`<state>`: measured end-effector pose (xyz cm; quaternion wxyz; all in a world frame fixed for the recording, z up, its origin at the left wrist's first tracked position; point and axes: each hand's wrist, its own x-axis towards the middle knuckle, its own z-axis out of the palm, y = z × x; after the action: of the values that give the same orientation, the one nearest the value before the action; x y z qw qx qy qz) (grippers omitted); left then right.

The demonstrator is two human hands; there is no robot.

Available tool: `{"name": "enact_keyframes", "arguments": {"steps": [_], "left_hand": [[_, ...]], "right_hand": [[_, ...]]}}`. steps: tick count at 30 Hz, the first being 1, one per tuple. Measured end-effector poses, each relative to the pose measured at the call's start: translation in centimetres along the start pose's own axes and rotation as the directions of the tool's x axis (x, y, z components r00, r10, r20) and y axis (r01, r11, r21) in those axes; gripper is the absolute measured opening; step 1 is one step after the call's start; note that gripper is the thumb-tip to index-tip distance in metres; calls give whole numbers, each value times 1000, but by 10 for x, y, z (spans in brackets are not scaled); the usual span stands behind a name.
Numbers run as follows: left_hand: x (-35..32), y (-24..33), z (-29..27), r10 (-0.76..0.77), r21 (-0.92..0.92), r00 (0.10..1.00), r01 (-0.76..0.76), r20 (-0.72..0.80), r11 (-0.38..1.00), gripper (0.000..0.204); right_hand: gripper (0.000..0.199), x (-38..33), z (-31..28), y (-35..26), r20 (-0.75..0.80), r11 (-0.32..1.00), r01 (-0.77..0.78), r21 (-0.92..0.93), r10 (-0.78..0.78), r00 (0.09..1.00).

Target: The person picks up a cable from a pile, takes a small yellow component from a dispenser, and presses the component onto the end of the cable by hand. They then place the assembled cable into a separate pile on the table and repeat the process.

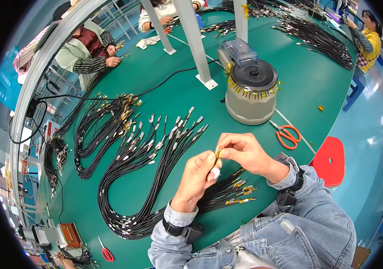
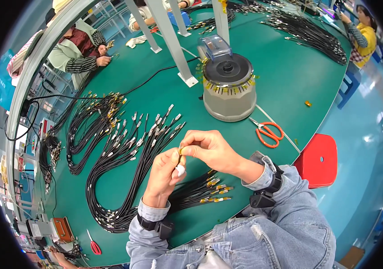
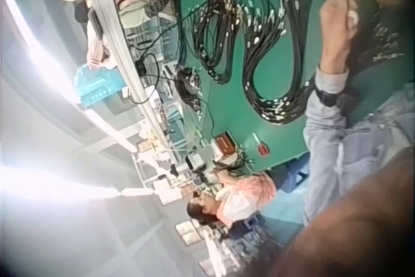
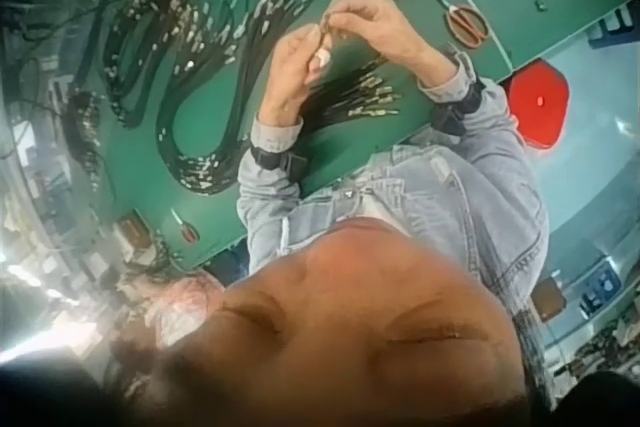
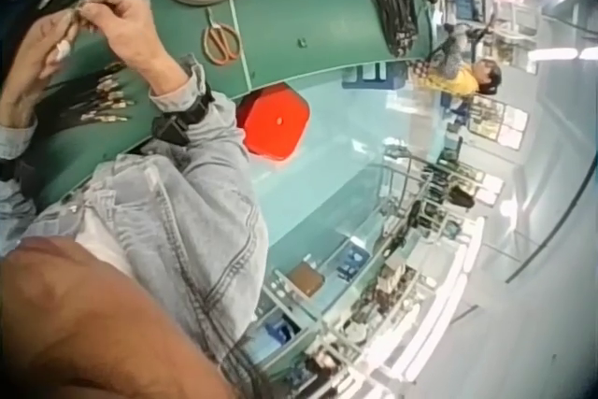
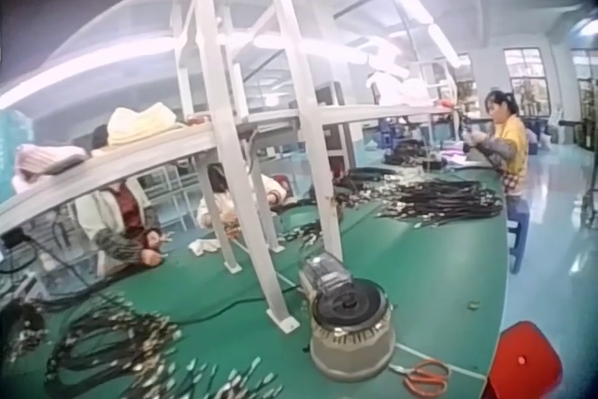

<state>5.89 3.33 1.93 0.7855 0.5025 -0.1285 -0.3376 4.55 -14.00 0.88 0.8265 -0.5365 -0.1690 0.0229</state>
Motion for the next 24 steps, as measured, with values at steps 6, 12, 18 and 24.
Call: {"name": "enact_keyframes", "arguments": {"steps": [6,12,18,24], "left_hand": [[5,-5,2,68,205,996,-55,-57,977,26],[17,-38,-7,385,954,881,-300,276,2,20],[5,-40,-13,297,975,942,-195,156,107,24],[-24,-24,-29,265,999,963,30,-35,23,24]], "right_hand": [[15,2,-17,-24,-68,991,1,-131,-9,998],[17,2,-82,-80,-436,735,40,-676,-444,783],[25,18,-149,-106,-561,658,-299,-691,-226,796],[30,30,-162,-115,-591,614,-474,-631,16,806]]}}
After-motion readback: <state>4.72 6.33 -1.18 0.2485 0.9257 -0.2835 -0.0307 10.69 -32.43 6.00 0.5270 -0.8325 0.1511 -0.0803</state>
